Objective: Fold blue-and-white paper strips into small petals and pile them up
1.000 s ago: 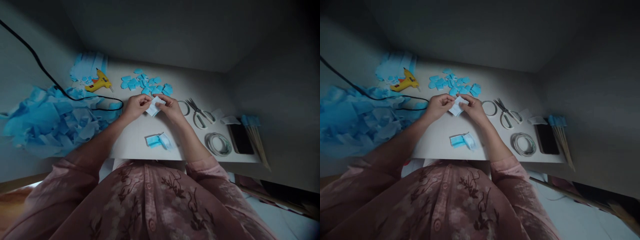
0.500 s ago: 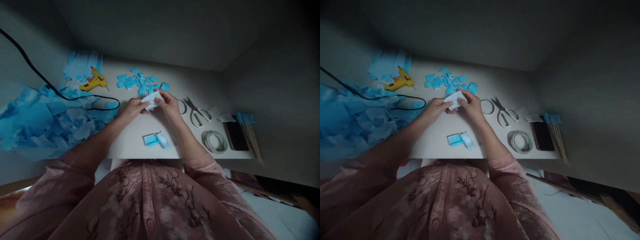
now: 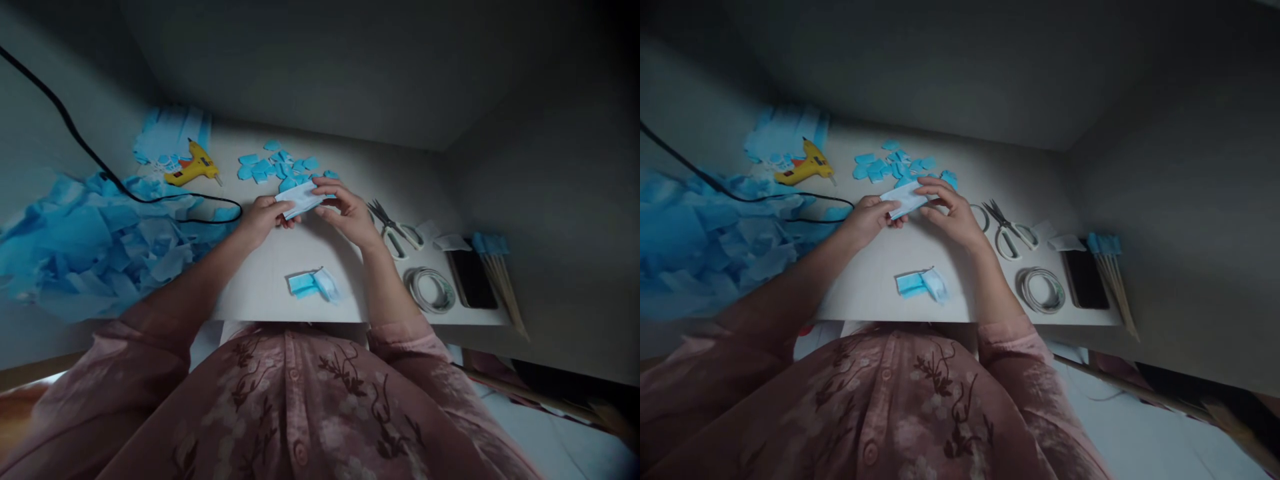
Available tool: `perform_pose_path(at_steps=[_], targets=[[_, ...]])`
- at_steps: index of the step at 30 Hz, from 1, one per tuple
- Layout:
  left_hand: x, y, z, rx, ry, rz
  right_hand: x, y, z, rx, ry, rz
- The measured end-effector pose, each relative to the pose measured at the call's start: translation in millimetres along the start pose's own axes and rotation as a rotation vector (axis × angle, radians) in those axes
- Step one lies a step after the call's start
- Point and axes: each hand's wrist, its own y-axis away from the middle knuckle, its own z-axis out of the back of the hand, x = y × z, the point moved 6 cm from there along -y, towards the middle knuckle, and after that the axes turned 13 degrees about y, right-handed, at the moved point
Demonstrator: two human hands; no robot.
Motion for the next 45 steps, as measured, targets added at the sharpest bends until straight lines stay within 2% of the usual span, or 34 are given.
perform_pose_path(at_steps=[7,13,19,23,28,34,40,45], targets=[[-0.2,2.3,-3.2,0.02,-0.056,0.021,-13.5,-2.9,-8.2,-0.025,-0.019,-0.108],[-2.0,3.5,-6.9,0.02,-0.127,-0.01,-14.3,-3.7,-9.6,-0.038,-0.073,-0.108],[-4.9,5.5,-12.8,0.077,-0.188,0.004,-16.3,-3.7,-11.2,-0.054,-0.089,-0.136],[-3.3,4.3,-10.1,0.039,-0.179,0.008,-23.8,-4.7,-11.8,-0.074,-0.119,-0.207],[-6.6,1.5,-3.0,-0.024,-0.134,-0.085,-27.6,-4.5,-15.9,-0.073,-0.157,-0.225],[-15.2,0.7,0.4,-0.062,-0.046,-0.199,-26.2,-0.3,-31.9,0.051,-0.164,-0.235],[-1.2,-0.8,0.0,-0.043,-0.038,-0.086,-28.5,-0.1,-33.0,0.002,-0.096,-0.226],[-0.8,-0.1,0.2,0.006,-0.12,-0.083,-25.8,0.9,-23.8,-0.014,-0.116,-0.27]])
